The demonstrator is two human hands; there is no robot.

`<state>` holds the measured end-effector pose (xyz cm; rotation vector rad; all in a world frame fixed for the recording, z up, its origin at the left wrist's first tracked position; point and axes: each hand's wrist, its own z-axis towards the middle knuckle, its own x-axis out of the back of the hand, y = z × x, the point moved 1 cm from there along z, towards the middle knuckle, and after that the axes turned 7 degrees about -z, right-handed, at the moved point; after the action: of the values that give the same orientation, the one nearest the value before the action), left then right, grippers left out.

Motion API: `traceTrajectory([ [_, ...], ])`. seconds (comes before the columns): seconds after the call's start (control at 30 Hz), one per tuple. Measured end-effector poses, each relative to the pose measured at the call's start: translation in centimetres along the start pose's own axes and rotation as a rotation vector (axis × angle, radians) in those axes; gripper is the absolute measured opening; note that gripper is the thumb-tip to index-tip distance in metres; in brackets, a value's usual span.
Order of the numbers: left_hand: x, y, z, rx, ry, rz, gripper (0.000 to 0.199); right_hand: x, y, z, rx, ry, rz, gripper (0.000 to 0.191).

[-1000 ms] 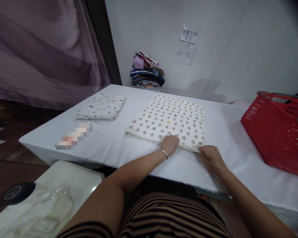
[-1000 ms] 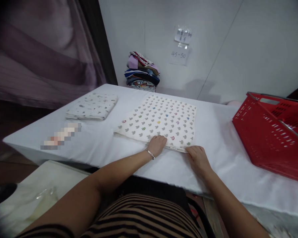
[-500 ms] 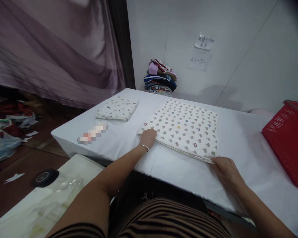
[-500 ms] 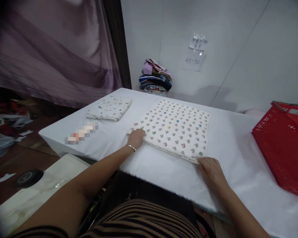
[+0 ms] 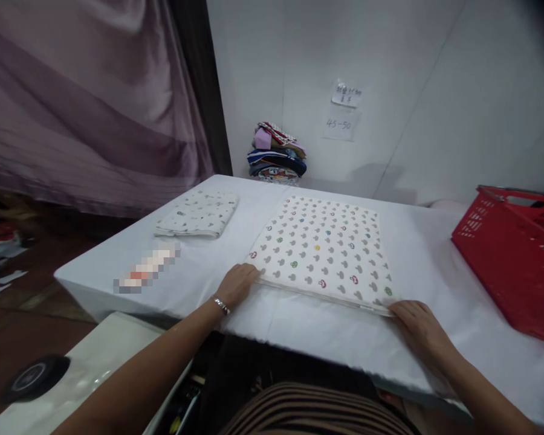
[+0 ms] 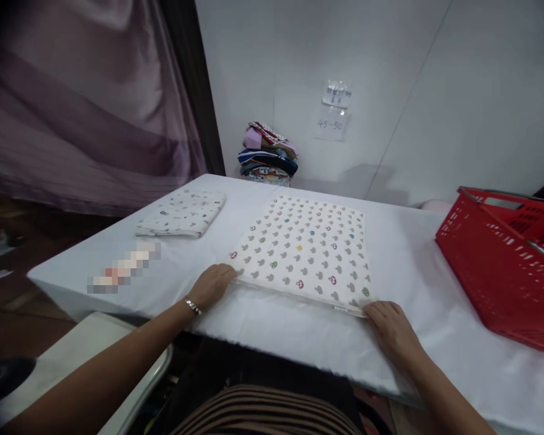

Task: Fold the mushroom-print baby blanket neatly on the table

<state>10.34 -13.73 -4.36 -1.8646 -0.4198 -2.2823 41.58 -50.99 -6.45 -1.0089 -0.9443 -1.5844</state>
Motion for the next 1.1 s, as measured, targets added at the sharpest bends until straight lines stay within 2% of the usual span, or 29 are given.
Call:
traceTrajectory([
  [0.27, 0.7, -0.9, -0.3, 0.02, 0.094, -0.051, 0.044, 0.9, -2.7, 1.4, -0.093, -0.049, -0.02, 0.022],
  [0.5, 1.1, -4.0, -0.3, 0.021, 0.141, -0.019, 0.038, 1.2, -3.2, 1.6, -0.091, 0.005, -0.016, 0.028],
  [0.63, 0.5, -5.2, -0.6, 0.028, 0.1, -0.06, 0.042, 1.1, -3.4, 1.7, -0.086, -0.002, -0.017, 0.028],
  [0.87, 0.0, -5.3, -1.2, 0.033, 0.096, -0.077, 0.045, 1.1, -4.2, 2.2, -0.108, -0.045, -0.027, 0.025],
  [1.03, 0.4, -5.6, -1.1, 0.075, 0.235, -0.181, 0.037, 0.1, -4.1, 1.8, -0.127, 0.004, 0.002, 0.027],
  [1.1, 0.8, -5.5, -0.7, 0.132, 0.259, -0.183, 0.032, 0.0, -3.6, 1.7, -0.153, 0.029, 0.056, 0.028],
])
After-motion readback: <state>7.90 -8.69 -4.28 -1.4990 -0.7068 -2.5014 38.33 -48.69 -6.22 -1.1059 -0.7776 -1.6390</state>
